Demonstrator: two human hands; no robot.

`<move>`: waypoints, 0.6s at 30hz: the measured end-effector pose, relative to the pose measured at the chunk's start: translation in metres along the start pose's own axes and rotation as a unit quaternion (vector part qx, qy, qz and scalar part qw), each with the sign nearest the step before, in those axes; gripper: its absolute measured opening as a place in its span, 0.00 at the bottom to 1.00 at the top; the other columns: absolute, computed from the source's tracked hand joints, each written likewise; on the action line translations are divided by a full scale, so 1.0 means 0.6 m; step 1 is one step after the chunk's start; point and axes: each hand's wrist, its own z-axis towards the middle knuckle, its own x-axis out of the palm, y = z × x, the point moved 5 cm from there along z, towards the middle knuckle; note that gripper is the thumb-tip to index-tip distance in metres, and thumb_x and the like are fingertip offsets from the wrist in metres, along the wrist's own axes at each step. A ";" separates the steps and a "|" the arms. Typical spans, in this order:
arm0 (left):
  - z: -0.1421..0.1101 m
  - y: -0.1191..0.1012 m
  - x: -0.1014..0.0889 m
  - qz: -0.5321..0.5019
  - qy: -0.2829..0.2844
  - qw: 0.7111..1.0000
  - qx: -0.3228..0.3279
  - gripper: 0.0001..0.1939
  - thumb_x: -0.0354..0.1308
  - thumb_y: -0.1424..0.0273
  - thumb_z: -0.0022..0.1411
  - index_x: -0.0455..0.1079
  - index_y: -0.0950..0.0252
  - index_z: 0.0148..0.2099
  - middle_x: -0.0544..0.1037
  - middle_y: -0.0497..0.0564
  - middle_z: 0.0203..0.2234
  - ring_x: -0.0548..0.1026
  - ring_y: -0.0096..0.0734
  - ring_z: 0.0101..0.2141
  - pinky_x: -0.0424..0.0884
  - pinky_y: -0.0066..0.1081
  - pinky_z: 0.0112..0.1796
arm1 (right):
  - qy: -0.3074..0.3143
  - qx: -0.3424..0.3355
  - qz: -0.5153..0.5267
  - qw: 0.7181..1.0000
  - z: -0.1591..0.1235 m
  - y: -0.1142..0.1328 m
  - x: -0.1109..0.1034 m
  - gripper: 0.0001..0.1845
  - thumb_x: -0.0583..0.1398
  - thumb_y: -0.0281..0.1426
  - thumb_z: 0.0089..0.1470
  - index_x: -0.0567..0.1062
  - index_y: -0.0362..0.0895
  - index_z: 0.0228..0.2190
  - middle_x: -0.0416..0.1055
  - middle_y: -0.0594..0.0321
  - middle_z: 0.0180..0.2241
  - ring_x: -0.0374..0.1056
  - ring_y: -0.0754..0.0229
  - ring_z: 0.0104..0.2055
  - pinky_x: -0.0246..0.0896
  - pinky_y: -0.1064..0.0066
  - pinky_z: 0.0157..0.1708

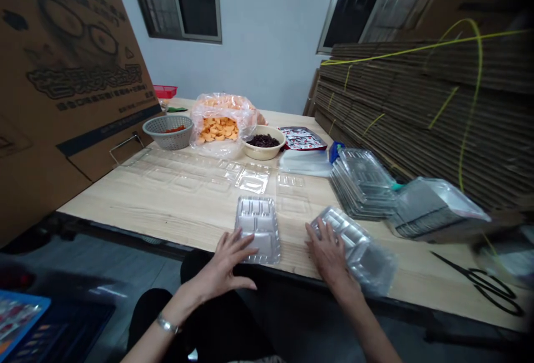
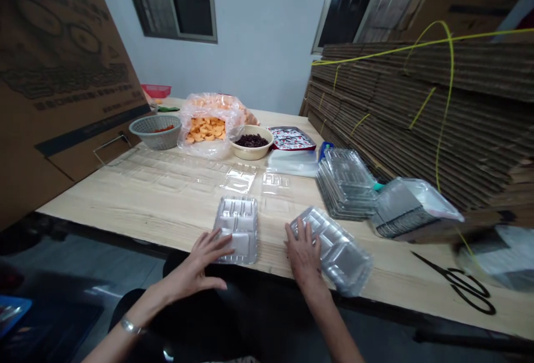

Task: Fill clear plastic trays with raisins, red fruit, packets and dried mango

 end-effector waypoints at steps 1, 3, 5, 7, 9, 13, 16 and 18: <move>0.001 0.004 0.009 0.002 0.013 1.000 0.013 0.32 0.67 0.55 0.53 0.68 0.50 0.59 0.68 0.57 0.60 0.56 0.51 0.65 0.57 0.61 0.58 | -0.002 0.014 -0.008 1.000 0.003 -0.005 -0.003 0.22 0.54 0.27 0.62 0.69 0.48 0.57 0.58 0.46 0.64 0.53 0.35 0.65 0.53 0.41 0.56; 0.003 0.013 0.016 0.001 0.008 1.000 0.030 0.26 0.62 0.60 0.60 0.67 0.52 0.60 0.68 0.56 0.61 0.55 0.46 0.66 0.59 0.56 0.59 | -0.014 0.034 -0.008 0.999 0.017 -0.007 -0.012 0.21 0.53 0.28 0.63 0.69 0.44 0.57 0.59 0.43 0.62 0.53 0.35 0.65 0.53 0.41 0.56; 0.002 0.021 0.017 -0.004 -0.011 0.999 0.047 0.21 0.58 0.65 0.64 0.68 0.53 0.59 0.69 0.55 0.60 0.56 0.42 0.66 0.62 0.53 0.59 | -0.029 0.020 0.025 0.999 0.043 0.005 -0.023 0.22 0.51 0.30 0.64 0.67 0.41 0.58 0.59 0.41 0.62 0.52 0.36 0.65 0.53 0.44 0.57; 0.000 0.025 0.017 -0.008 -0.016 0.998 0.066 0.20 0.57 0.66 0.65 0.68 0.54 0.59 0.70 0.55 0.59 0.57 0.41 0.65 0.62 0.52 0.59 | -0.031 -0.023 0.077 0.996 0.084 0.031 -0.033 0.24 0.49 0.33 0.66 0.64 0.42 0.61 0.56 0.43 0.64 0.50 0.37 0.66 0.53 0.45 0.57; -0.004 0.026 0.016 -0.009 -0.010 0.997 0.077 0.21 0.58 0.66 0.64 0.67 0.54 0.59 0.70 0.55 0.59 0.57 0.42 0.65 0.62 0.52 0.60 | -0.007 -0.063 0.127 0.990 0.136 0.064 -0.039 0.25 0.47 0.35 0.67 0.61 0.44 0.62 0.53 0.46 0.66 0.48 0.38 0.67 0.52 0.44 0.58; -0.010 0.021 0.015 -0.008 -0.004 0.996 0.089 0.22 0.58 0.66 0.64 0.66 0.54 0.60 0.70 0.54 0.59 0.57 0.41 0.65 0.62 0.50 0.60 | 0.066 -0.157 0.192 0.967 0.251 0.147 -0.041 0.27 0.46 0.37 0.68 0.57 0.42 0.64 0.50 0.47 0.67 0.45 0.44 0.69 0.47 0.50 0.62; -0.013 0.016 0.016 -0.010 -0.010 0.994 0.105 0.22 0.59 0.65 0.63 0.67 0.55 0.59 0.71 0.55 0.58 0.58 0.41 0.65 0.63 0.49 0.60 | 0.109 -0.212 0.183 0.954 0.308 0.210 -0.033 0.29 0.48 0.39 0.68 0.56 0.40 0.64 0.48 0.45 0.68 0.43 0.44 0.69 0.46 0.51 0.63; -0.019 0.016 0.017 -0.016 -0.012 0.993 0.120 0.22 0.59 0.65 0.63 0.67 0.57 0.59 0.71 0.56 0.58 0.58 0.42 0.65 0.63 0.48 0.59 | 0.133 -0.236 0.174 0.947 0.321 0.242 -0.022 0.26 0.50 0.40 0.67 0.62 0.42 0.61 0.52 0.46 0.66 0.45 0.41 0.68 0.48 0.48 0.61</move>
